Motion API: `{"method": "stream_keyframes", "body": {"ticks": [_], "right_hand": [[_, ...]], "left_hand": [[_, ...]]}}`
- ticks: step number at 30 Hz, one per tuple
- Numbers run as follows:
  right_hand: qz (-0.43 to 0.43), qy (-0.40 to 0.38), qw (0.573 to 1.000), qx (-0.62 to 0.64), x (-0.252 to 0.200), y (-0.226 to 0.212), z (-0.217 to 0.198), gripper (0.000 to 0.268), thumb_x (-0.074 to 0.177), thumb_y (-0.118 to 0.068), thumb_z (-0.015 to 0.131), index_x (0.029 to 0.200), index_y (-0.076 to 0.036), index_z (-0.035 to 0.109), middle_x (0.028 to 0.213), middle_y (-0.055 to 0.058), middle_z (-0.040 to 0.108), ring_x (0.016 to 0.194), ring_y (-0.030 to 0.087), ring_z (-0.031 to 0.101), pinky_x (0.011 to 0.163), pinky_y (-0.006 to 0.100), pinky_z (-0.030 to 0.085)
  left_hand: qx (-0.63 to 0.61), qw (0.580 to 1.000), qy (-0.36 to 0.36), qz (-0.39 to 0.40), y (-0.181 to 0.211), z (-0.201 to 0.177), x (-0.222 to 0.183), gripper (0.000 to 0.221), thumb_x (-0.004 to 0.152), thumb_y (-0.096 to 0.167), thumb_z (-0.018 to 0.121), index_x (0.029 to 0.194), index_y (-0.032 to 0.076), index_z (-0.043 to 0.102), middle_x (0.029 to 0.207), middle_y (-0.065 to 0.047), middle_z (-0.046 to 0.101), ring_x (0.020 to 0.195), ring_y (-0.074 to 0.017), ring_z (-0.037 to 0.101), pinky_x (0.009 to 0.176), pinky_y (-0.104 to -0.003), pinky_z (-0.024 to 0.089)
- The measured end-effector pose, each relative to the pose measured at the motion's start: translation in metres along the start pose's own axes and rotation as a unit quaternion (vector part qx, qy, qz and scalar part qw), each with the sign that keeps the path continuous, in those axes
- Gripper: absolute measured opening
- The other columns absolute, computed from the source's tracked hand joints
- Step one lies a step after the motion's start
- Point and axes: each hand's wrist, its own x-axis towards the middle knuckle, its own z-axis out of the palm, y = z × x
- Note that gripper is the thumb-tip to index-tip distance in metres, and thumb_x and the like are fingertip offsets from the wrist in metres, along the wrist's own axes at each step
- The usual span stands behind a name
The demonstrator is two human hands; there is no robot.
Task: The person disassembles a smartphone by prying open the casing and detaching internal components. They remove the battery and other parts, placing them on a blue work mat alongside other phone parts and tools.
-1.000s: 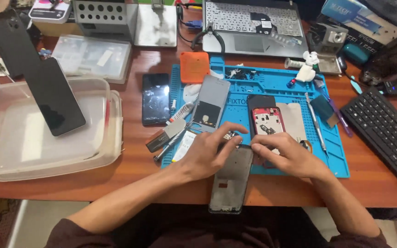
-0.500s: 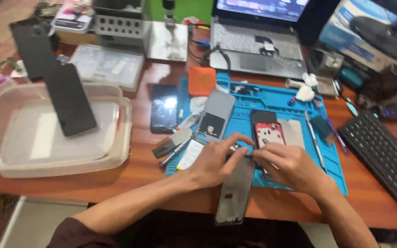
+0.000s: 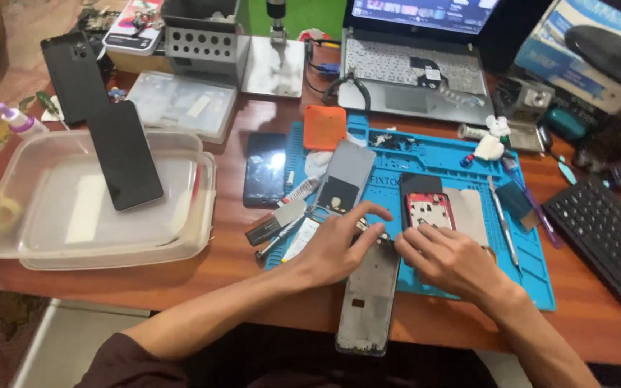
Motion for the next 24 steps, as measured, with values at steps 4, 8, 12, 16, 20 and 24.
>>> {"method": "stream_keyframes", "body": {"ticks": [4,8,12,16,20,24], "right_hand": [[0.059,0.01,0.997,0.038,-0.012,0.003,-0.006,0.014,0.095,-0.007,0.048,0.087,-0.015,0.056,0.078,0.002,0.045,0.069,0.022,0.057,0.057,0.029,0.05],[0.154,0.054,0.984,0.072,-0.023,0.033,-0.001,0.018,0.101,-0.015,0.056,0.083,-0.016,0.055,0.072,-0.003,0.038,0.056,0.019,0.051,0.052,0.028,0.048],[0.178,0.067,0.979,0.08,-0.011,0.037,-0.011,0.021,0.101,-0.019,0.062,0.08,-0.018,0.056,0.068,-0.003,0.045,0.054,0.018,0.053,0.05,0.026,0.048],[0.194,0.017,0.974,0.117,0.02,0.033,-0.023,0.007,0.098,-0.014,0.069,0.093,-0.016,0.065,0.078,0.002,0.063,0.069,0.023,0.069,0.057,0.03,0.056],[0.31,-0.043,0.822,0.476,0.037,0.024,-0.028,0.036,0.097,-0.009,0.058,0.133,-0.008,0.059,0.085,0.014,0.076,0.07,0.029,0.079,0.062,0.04,0.065],[0.419,-0.05,0.611,0.67,0.031,0.0,-0.005,0.031,0.093,-0.012,0.069,0.123,-0.004,0.07,0.081,0.012,0.082,0.068,0.017,0.076,0.06,0.038,0.069]], "left_hand": [[-0.002,1.0,-0.012,-0.005,0.004,0.001,0.0,0.022,0.106,0.019,0.052,0.126,0.023,0.061,0.043,-0.006,0.057,0.038,-0.0179,0.052,0.048,-0.028,0.044],[-0.022,0.999,0.034,-0.008,0.003,-0.013,0.007,0.023,0.106,0.018,0.052,0.126,0.021,0.063,0.041,-0.003,0.055,0.037,-0.013,0.048,0.047,-0.024,0.042],[-0.054,0.997,0.057,-0.006,0.009,-0.018,0.008,0.024,0.107,0.018,0.051,0.127,0.017,0.063,0.045,-0.004,0.055,0.039,-0.011,0.044,0.048,-0.024,0.039],[-0.056,0.997,0.047,0.003,0.015,-0.022,0.007,0.024,0.108,0.019,0.051,0.127,0.016,0.063,0.046,-0.006,0.057,0.038,-0.0116,0.046,0.048,-0.023,0.041],[-0.055,0.997,0.056,0.015,0.017,-0.022,0.004,0.025,0.108,0.019,0.05,0.129,0.015,0.063,0.046,-0.005,0.055,0.037,-0.012,0.044,0.047,-0.025,0.04],[-0.041,0.998,0.034,0.04,0.015,-0.025,0.004,0.024,0.109,0.02,0.049,0.13,0.017,0.061,0.046,-0.005,0.057,0.038,-0.0158,0.052,0.05,-0.025,0.044]]}}
